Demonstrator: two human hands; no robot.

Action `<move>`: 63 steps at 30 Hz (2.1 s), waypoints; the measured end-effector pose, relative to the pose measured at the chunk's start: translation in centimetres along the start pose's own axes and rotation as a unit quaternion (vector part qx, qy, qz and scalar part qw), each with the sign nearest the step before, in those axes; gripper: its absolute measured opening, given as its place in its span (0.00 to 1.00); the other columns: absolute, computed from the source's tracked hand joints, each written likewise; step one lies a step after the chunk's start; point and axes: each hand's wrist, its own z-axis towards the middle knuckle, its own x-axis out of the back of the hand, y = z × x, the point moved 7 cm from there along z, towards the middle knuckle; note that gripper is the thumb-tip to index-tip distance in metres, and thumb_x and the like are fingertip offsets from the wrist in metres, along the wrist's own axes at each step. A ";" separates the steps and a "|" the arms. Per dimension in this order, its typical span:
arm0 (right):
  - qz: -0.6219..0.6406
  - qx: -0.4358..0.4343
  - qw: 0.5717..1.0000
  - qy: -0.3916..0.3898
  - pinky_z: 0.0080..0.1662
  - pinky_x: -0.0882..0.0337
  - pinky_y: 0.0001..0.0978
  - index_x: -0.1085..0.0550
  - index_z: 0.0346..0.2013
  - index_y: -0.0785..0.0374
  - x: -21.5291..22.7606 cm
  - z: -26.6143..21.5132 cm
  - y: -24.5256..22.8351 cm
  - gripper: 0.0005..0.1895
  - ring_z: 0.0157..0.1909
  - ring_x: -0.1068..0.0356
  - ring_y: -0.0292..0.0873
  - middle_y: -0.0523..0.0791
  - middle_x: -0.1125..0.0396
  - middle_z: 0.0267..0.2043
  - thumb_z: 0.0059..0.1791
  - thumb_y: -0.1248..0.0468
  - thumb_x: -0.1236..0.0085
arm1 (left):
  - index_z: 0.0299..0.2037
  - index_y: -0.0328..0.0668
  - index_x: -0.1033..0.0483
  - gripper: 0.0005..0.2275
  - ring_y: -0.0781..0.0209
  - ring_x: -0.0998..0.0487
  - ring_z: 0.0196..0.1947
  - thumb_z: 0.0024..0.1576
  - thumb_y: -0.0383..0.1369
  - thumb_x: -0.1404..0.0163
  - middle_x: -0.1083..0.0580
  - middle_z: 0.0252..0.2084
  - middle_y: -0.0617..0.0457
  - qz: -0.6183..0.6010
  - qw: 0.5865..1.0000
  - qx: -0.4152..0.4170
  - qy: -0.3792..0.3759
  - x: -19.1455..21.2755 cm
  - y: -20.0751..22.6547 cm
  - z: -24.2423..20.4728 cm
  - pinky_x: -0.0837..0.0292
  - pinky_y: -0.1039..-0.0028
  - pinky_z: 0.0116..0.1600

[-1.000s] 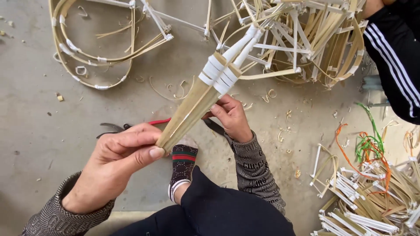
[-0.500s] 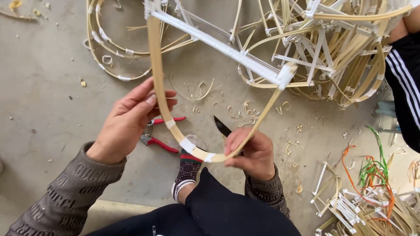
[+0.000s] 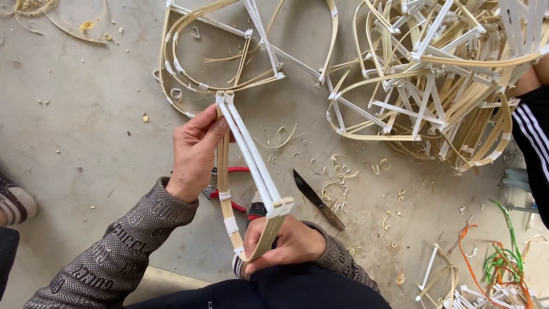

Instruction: The recorder is assembling bamboo frames using a knife for shaving and pliers for securing components.

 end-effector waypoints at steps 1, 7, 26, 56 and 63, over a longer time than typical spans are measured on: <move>0.014 -0.029 0.999 -0.013 0.45 0.27 0.27 0.26 0.35 0.64 -0.4 0.2 0.0 0.10 0.42 0.26 0.36 0.41 0.27 0.37 0.48 0.69 0.30 | 0.61 0.32 0.25 0.14 0.67 0.20 0.44 0.65 0.25 0.49 0.21 0.47 0.52 -0.004 1.000 0.007 0.006 -0.1 -0.1 -0.1 0.19 0.72 0.51; 0.054 -0.019 0.998 -0.022 0.46 0.27 0.26 0.27 0.35 0.64 -0.3 0.2 0.9 0.10 0.44 0.27 0.35 0.41 0.28 0.39 0.50 0.68 0.31 | 0.59 0.31 0.23 0.12 0.68 0.22 0.36 0.66 0.25 0.50 0.21 0.40 0.52 0.049 0.999 -0.004 0.014 0.9 0.0 -0.4 0.21 0.76 0.44; 0.037 0.045 0.913 0.403 0.46 0.22 0.31 0.29 0.59 0.67 13.2 -5.9 5.2 0.20 0.46 0.24 0.40 0.51 0.24 0.46 0.52 0.67 0.45 | 0.66 0.33 0.28 0.16 0.66 0.21 0.46 0.67 0.22 0.51 0.25 0.53 0.50 0.191 0.974 -0.087 -0.081 -5.6 10.3 -3.4 0.22 0.76 0.51; 0.166 0.057 0.882 0.437 0.47 0.23 0.33 0.31 0.59 0.68 18.6 -4.5 9.1 0.18 0.44 0.26 0.39 0.49 0.27 0.47 0.57 0.63 0.49 | 0.56 0.50 0.19 0.10 0.63 0.27 0.38 0.66 0.28 0.43 0.26 0.38 0.58 0.767 0.517 -0.362 -0.121 5.2 7.6 -1.1 0.36 0.69 0.52; -0.024 0.080 0.888 0.451 0.44 0.24 0.30 0.31 0.63 0.66 23.9 2.3 11.4 0.20 0.44 0.26 0.37 0.49 0.28 0.52 0.57 0.66 0.47 | 0.49 0.46 0.16 0.10 0.65 0.29 0.30 0.61 0.37 0.37 0.28 0.30 0.59 0.751 0.583 -0.300 -0.075 4.0 10.3 -1.1 0.40 0.70 0.44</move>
